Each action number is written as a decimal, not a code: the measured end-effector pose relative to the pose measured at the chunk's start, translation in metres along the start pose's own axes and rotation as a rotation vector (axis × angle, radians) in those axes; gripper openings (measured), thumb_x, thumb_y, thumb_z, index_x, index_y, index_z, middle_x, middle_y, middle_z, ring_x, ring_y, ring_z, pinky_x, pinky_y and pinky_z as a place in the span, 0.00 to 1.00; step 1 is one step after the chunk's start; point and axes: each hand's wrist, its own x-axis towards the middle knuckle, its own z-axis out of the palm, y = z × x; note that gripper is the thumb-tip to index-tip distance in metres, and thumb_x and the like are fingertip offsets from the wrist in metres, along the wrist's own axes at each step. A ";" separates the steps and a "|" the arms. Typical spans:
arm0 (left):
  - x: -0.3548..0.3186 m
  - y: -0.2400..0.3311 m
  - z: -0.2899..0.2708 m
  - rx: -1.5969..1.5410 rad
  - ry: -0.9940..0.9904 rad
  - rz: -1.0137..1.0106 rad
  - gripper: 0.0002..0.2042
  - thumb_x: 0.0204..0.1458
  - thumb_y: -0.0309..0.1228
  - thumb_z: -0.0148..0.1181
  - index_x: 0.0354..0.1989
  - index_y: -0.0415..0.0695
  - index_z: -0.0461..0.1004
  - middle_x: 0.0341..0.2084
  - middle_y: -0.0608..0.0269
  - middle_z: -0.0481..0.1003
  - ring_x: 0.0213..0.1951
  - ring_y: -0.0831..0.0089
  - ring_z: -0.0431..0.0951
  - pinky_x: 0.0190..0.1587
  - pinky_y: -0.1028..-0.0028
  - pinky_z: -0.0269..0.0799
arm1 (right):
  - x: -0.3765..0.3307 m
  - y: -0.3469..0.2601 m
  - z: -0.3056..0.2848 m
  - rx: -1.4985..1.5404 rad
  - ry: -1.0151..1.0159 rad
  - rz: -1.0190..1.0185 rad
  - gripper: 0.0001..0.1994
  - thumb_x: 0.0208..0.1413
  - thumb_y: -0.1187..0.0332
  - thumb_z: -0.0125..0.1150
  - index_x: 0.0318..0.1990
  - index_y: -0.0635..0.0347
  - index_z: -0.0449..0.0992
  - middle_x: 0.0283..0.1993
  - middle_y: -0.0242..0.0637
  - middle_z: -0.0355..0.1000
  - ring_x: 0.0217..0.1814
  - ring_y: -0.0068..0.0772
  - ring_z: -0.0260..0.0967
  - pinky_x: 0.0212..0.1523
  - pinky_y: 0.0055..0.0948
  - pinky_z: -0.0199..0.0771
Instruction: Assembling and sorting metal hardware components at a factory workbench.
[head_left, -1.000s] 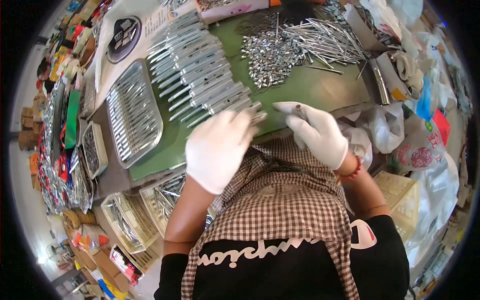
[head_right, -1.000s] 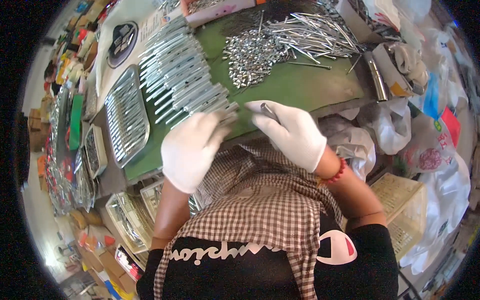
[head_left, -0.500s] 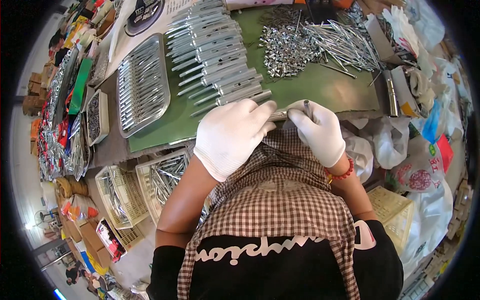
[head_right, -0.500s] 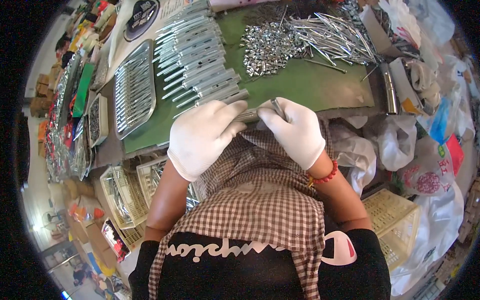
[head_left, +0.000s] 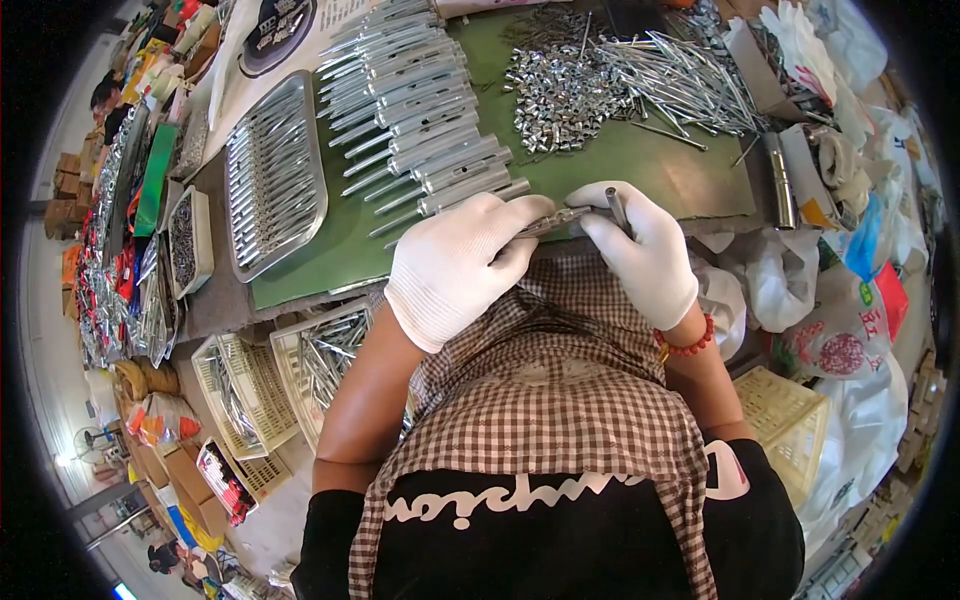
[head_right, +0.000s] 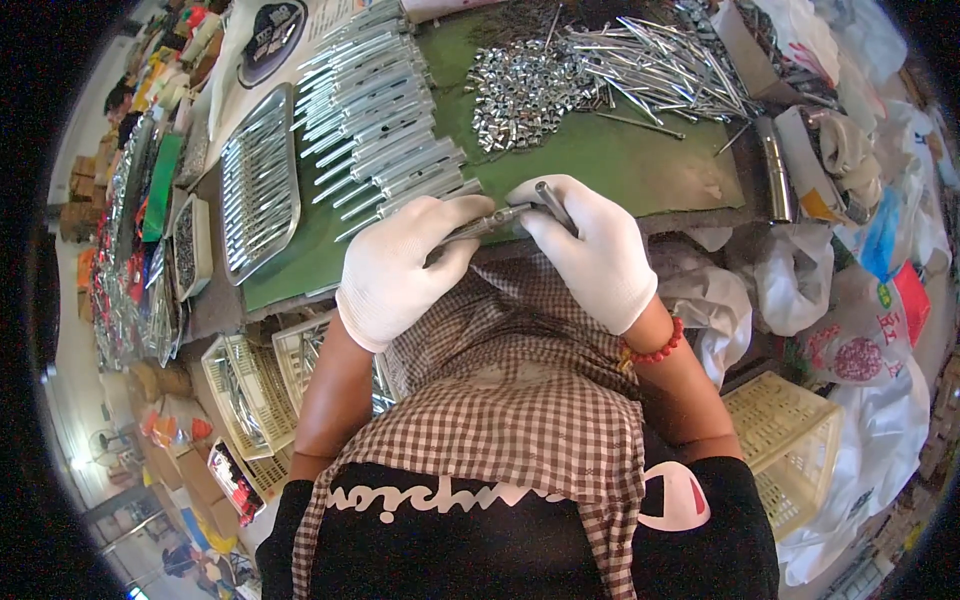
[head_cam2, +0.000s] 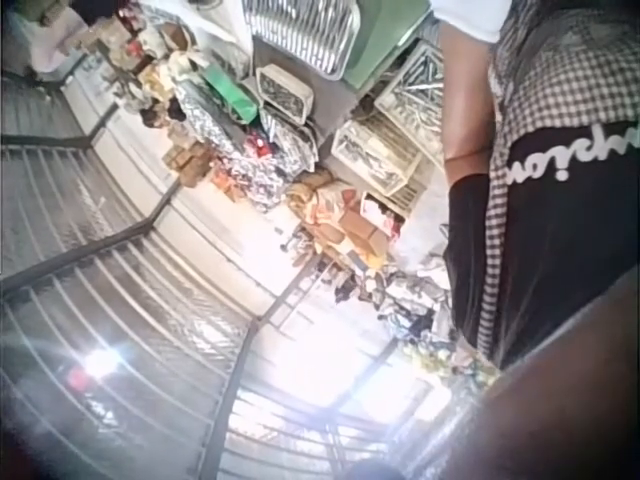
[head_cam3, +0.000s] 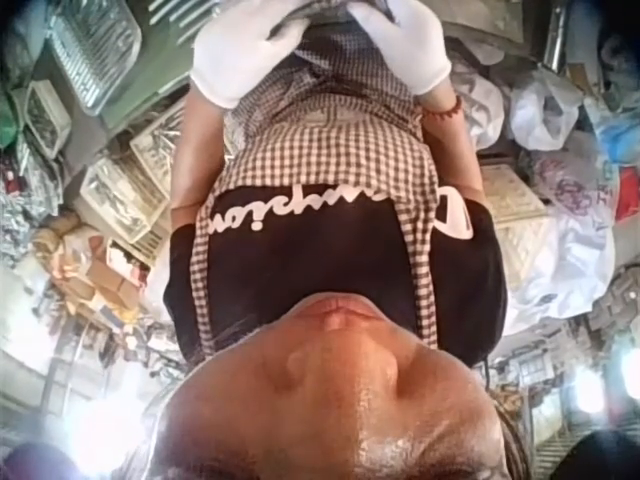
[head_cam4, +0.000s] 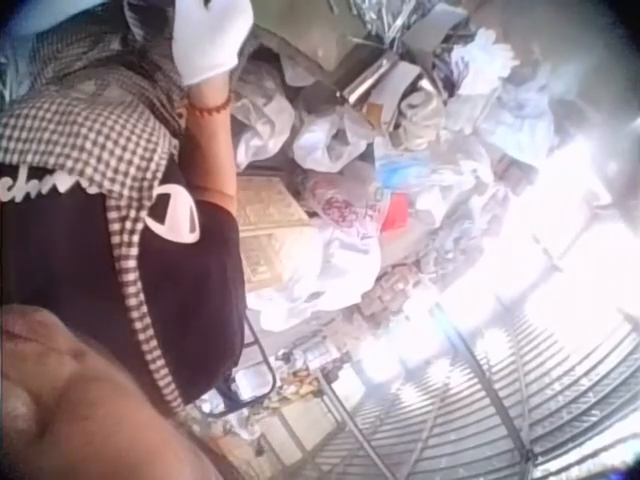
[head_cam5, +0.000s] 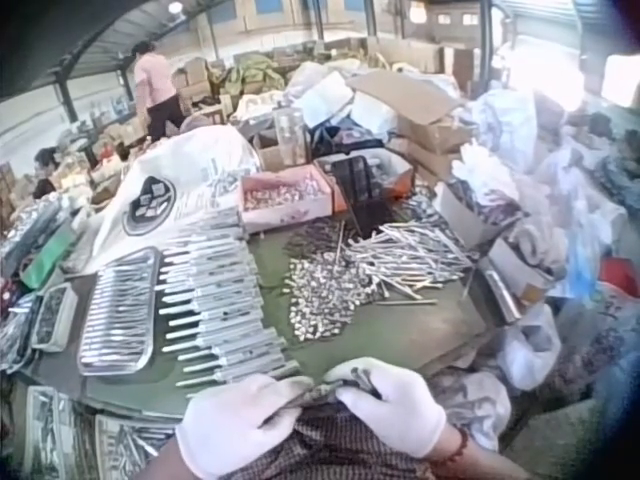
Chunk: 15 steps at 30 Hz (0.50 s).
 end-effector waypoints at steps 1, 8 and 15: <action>-0.001 0.000 0.001 0.021 0.013 -0.002 0.14 0.47 0.29 0.58 0.45 0.52 0.76 0.29 0.61 0.75 0.30 0.61 0.77 0.32 0.70 0.73 | 0.001 0.000 0.001 -0.006 -0.004 -0.014 0.09 0.55 0.75 0.56 0.43 0.64 0.76 0.34 0.36 0.75 0.35 0.21 0.70 0.41 0.23 0.71; -0.008 0.001 0.009 0.236 -0.029 -0.034 0.11 0.50 0.31 0.57 0.43 0.55 0.75 0.27 0.61 0.72 0.27 0.62 0.76 0.28 0.67 0.71 | 0.037 0.016 -0.017 -0.513 0.217 -0.228 0.06 0.53 0.70 0.59 0.37 0.56 0.79 0.37 0.39 0.75 0.36 0.41 0.74 0.37 0.32 0.73; -0.005 0.006 0.014 0.343 -0.127 -0.071 0.10 0.54 0.33 0.53 0.45 0.56 0.72 0.27 0.60 0.69 0.24 0.60 0.74 0.25 0.65 0.70 | 0.089 0.011 0.000 -0.851 -0.161 -0.626 0.04 0.50 0.67 0.58 0.34 0.49 0.77 0.38 0.34 0.70 0.43 0.41 0.70 0.42 0.37 0.73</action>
